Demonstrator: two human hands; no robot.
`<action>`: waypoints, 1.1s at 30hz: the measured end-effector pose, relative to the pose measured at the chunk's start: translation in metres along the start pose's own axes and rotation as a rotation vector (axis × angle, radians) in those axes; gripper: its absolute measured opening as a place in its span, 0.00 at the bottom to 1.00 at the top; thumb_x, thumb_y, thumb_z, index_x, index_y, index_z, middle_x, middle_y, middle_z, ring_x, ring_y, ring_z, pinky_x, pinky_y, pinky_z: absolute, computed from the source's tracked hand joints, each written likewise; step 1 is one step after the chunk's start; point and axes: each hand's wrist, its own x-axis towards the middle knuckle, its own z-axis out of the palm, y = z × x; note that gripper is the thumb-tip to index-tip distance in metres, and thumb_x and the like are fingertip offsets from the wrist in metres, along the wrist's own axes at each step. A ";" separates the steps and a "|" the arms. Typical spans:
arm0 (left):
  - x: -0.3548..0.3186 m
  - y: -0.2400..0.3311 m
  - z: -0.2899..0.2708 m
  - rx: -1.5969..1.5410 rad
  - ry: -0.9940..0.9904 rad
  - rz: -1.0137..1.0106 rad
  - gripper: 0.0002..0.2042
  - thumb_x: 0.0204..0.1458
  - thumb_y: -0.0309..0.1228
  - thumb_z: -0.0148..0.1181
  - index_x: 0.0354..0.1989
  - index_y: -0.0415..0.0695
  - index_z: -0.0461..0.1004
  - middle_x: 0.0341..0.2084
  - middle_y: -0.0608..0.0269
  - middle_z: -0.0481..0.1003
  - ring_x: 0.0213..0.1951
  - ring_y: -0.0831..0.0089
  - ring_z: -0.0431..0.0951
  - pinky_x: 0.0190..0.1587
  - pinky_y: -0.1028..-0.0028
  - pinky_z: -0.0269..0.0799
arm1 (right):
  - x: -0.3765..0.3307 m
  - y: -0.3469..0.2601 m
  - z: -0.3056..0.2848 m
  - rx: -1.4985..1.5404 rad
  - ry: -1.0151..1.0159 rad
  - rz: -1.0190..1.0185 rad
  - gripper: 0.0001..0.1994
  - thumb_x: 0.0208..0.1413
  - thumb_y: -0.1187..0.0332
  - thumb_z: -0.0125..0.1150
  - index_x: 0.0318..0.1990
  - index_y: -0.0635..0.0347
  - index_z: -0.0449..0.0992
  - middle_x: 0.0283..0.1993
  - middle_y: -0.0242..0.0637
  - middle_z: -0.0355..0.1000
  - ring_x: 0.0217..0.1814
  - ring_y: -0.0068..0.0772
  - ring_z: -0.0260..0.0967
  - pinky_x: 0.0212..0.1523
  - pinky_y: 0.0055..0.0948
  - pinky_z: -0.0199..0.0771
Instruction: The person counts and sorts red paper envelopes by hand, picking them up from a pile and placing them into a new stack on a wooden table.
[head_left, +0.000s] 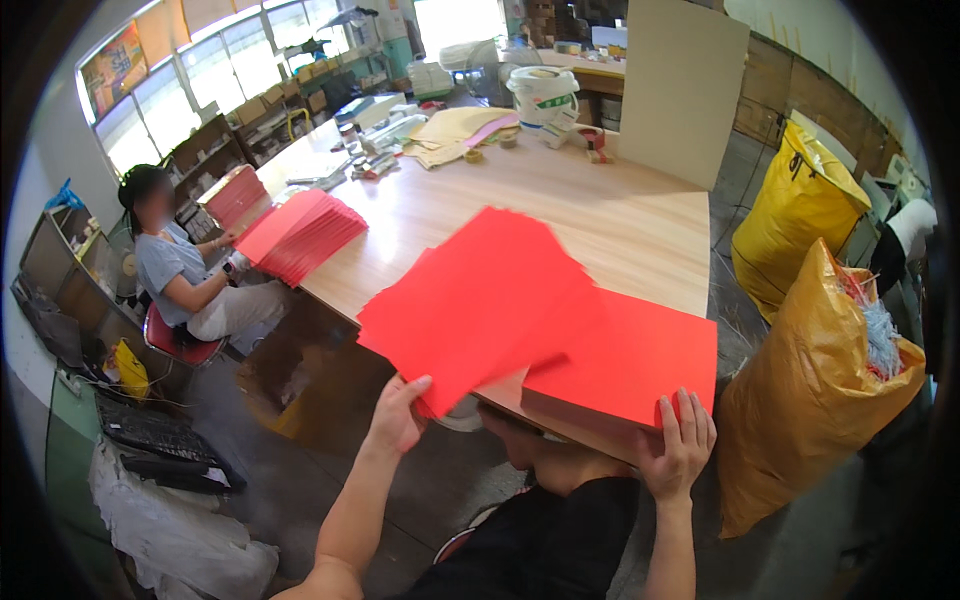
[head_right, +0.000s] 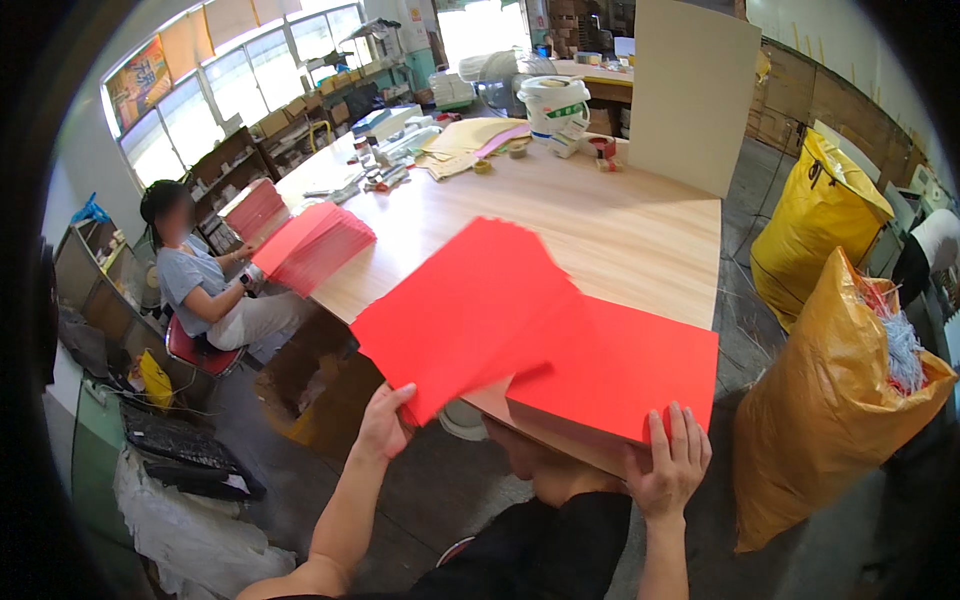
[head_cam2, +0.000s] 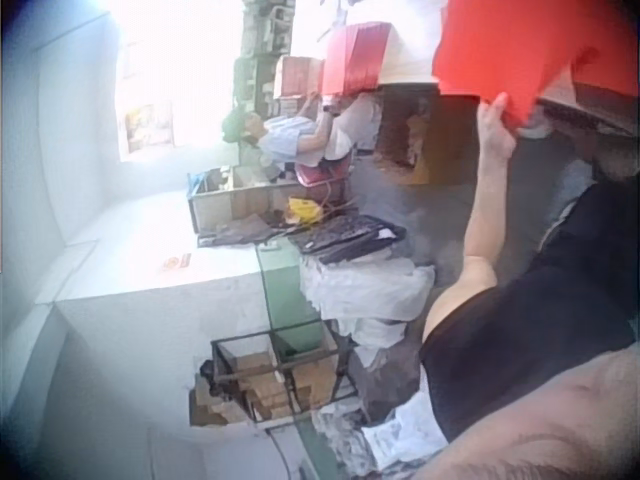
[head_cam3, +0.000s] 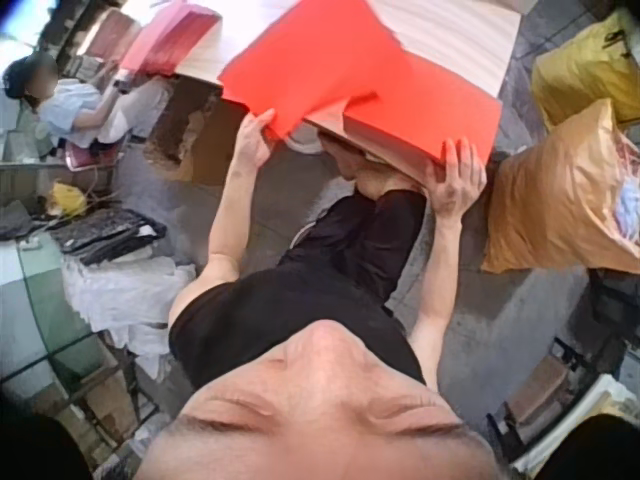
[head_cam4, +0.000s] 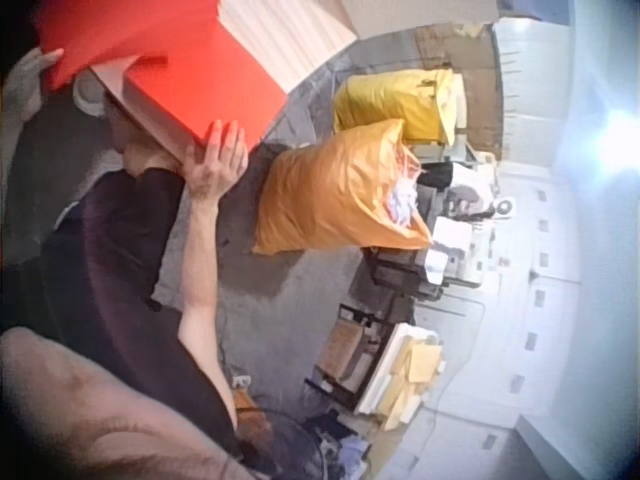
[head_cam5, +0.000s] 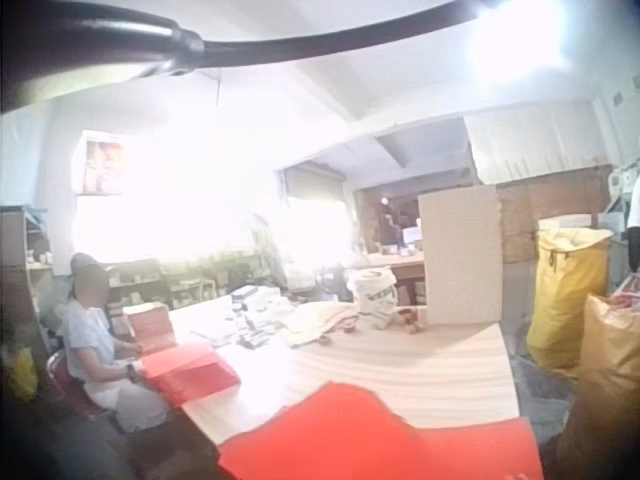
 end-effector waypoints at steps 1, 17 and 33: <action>0.011 0.009 -0.024 0.029 -0.017 0.052 0.17 0.72 0.27 0.57 0.65 0.34 0.72 0.55 0.48 0.83 0.50 0.57 0.89 0.53 0.58 0.88 | 0.000 -0.001 0.001 0.011 0.004 -0.001 0.27 0.60 0.52 0.73 0.62 0.57 0.83 0.72 0.50 0.75 0.76 0.56 0.70 0.76 0.55 0.64; 0.078 0.002 -0.086 0.168 0.210 -0.088 0.17 0.72 0.31 0.58 0.65 0.36 0.74 0.57 0.48 0.83 0.53 0.53 0.87 0.57 0.51 0.88 | -0.003 0.003 0.002 0.020 -0.004 0.026 0.28 0.59 0.53 0.72 0.64 0.56 0.82 0.73 0.49 0.74 0.77 0.56 0.69 0.77 0.55 0.63; 0.083 0.019 -0.085 0.280 0.236 -0.270 0.15 0.73 0.35 0.59 0.61 0.41 0.77 0.51 0.56 0.86 0.48 0.61 0.89 0.54 0.56 0.87 | -0.003 0.001 0.002 0.015 -0.001 0.029 0.28 0.62 0.50 0.69 0.64 0.56 0.82 0.73 0.48 0.74 0.76 0.55 0.69 0.76 0.54 0.63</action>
